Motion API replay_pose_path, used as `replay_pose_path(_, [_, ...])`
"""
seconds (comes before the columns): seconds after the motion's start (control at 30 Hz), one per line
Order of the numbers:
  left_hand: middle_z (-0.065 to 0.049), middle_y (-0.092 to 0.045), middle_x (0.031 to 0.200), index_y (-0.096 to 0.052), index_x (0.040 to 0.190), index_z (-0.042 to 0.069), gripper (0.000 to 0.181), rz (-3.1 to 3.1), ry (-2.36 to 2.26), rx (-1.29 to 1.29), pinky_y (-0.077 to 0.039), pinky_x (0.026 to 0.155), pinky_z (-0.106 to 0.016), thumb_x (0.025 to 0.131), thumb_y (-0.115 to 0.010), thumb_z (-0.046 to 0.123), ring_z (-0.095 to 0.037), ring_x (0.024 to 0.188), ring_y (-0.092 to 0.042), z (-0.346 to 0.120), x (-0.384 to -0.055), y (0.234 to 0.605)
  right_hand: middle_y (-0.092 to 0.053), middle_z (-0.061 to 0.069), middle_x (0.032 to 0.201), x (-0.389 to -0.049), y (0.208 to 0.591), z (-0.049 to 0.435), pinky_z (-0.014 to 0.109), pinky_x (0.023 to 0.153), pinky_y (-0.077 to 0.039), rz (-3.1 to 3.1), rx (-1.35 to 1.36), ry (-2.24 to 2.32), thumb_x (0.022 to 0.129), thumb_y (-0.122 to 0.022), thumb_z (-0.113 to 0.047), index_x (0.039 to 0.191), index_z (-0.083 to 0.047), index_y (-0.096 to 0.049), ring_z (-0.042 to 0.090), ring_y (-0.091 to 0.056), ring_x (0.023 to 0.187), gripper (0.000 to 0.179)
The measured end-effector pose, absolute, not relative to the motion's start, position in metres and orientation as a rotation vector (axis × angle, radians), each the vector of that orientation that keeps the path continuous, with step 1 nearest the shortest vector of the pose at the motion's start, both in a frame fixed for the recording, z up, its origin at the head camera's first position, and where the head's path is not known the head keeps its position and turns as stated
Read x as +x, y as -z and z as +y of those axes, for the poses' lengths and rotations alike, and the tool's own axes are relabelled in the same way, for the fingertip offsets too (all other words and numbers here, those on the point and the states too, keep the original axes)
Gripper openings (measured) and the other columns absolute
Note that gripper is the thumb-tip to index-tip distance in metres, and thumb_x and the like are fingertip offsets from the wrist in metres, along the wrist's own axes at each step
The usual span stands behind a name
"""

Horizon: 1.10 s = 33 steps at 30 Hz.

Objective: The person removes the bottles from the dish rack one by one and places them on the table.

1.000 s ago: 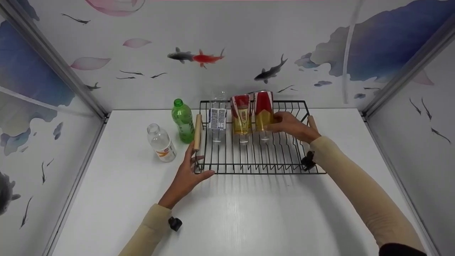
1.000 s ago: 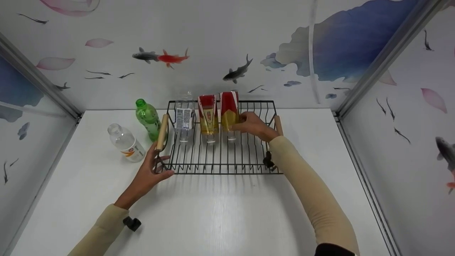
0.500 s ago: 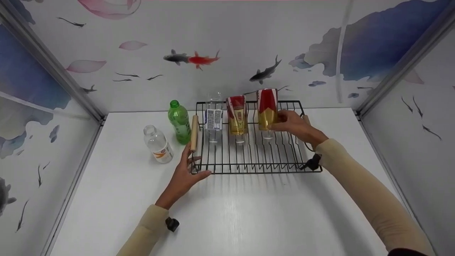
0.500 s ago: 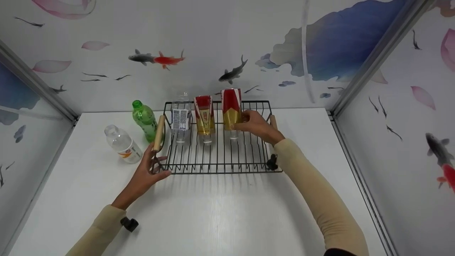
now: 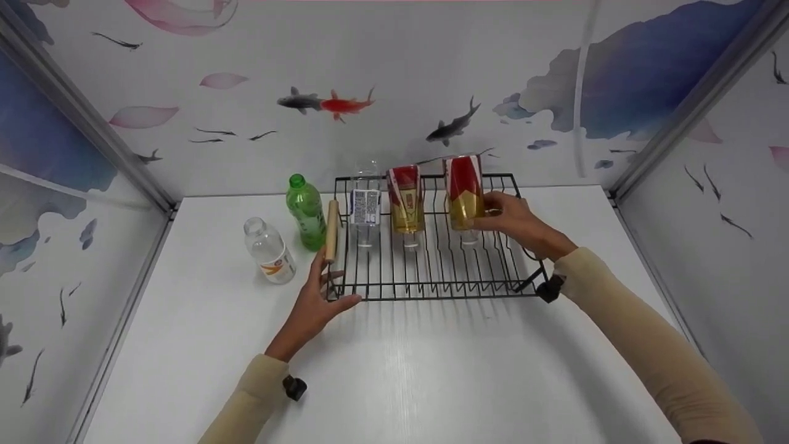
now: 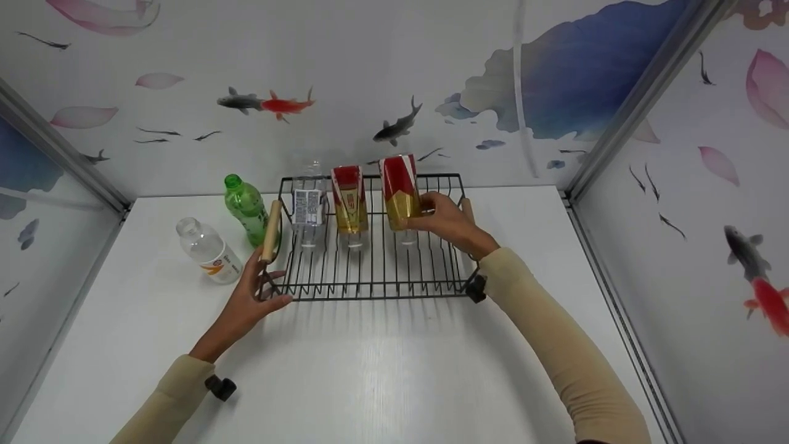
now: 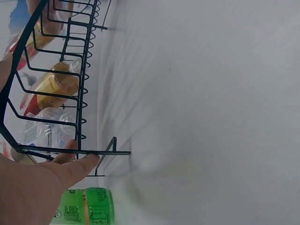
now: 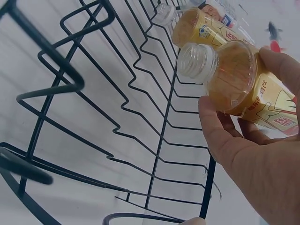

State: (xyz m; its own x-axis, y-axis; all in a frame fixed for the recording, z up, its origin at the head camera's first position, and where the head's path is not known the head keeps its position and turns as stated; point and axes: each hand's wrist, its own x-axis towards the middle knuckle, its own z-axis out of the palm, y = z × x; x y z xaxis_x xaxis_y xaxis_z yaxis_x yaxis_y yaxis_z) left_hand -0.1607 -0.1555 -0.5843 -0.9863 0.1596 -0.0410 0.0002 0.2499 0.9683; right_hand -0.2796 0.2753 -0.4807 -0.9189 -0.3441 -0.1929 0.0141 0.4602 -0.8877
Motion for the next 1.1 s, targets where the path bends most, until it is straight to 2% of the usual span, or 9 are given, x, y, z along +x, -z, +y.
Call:
replay_pose_path(0.13, [-0.015, -0.026, 0.178, -0.003, 0.179, 0.024, 0.127, 2.384, -1.833, 0.159, -0.049, 0.117, -0.065, 0.091, -0.093, 0.04, -0.039, 0.157, -0.044, -0.156, -0.161, 0.585, -0.058, 0.016, 0.154, -0.276, 0.479, 0.275, 0.062, 0.122, -0.044, 2.368, -0.336, 1.468, 0.1, -0.083, -0.037, 0.16, -0.001, -0.046, 0.038, -0.056, 0.141, 0.079])
replay_pose_path(0.37, [-0.014, -0.027, 0.178, -0.003, 0.179, 0.025, 0.127, 2.384, -1.829, 0.164, -0.049, 0.118, -0.064, 0.091, -0.093, 0.043, -0.038, 0.157, -0.044, -0.156, -0.16, 0.583, -0.061, 0.019, 0.149, -0.268, 0.482, 0.277, 0.056, 0.118, -0.051, 2.374, -0.388, 1.471, 0.1, -0.084, -0.027, 0.157, 0.003, -0.048, 0.037, -0.061, 0.136, 0.074])
replay_pose_path(0.67, [-0.013, -0.027, 0.178, -0.004, 0.179, 0.025, 0.128, 2.383, -1.83, 0.15, -0.049, 0.118, -0.062, 0.09, -0.094, 0.045, -0.037, 0.157, -0.044, -0.156, -0.161, 0.582, -0.06, 0.017, 0.149, -0.252, 0.473, 0.277, 0.041, 0.112, -0.056, 2.381, -0.436, 1.424, 0.101, -0.083, -0.025, 0.157, 0.001, -0.048, 0.035, -0.06, 0.136, 0.071])
replay_pose_path(0.87, [-0.014, -0.026, 0.178, -0.005, 0.179, 0.029, 0.125, 2.365, -1.851, 0.149, -0.047, 0.119, -0.063, 0.091, -0.093, 0.042, -0.037, 0.158, -0.043, -0.157, -0.161, 0.583, -0.061, 0.018, 0.149, -0.242, 0.462, 0.277, 0.052, 0.114, -0.054, 2.408, -0.442, 1.384, 0.101, -0.083, -0.025, 0.156, 0.0, -0.049, 0.036, -0.06, 0.138, 0.069])
replay_pose_path(1.1, [-0.012, -0.026, 0.178, -0.005, 0.179, 0.026, 0.126, 2.358, -1.864, 0.157, -0.04, 0.125, -0.062, 0.091, -0.094, 0.04, -0.035, 0.157, -0.044, -0.156, -0.161, 0.585, -0.06, 0.018, 0.15, -0.232, 0.456, 0.278, 0.058, 0.113, -0.054, 2.416, -0.475, 1.353, 0.098, -0.084, -0.022, 0.156, -0.001, -0.05, 0.039, -0.059, 0.139, 0.07])
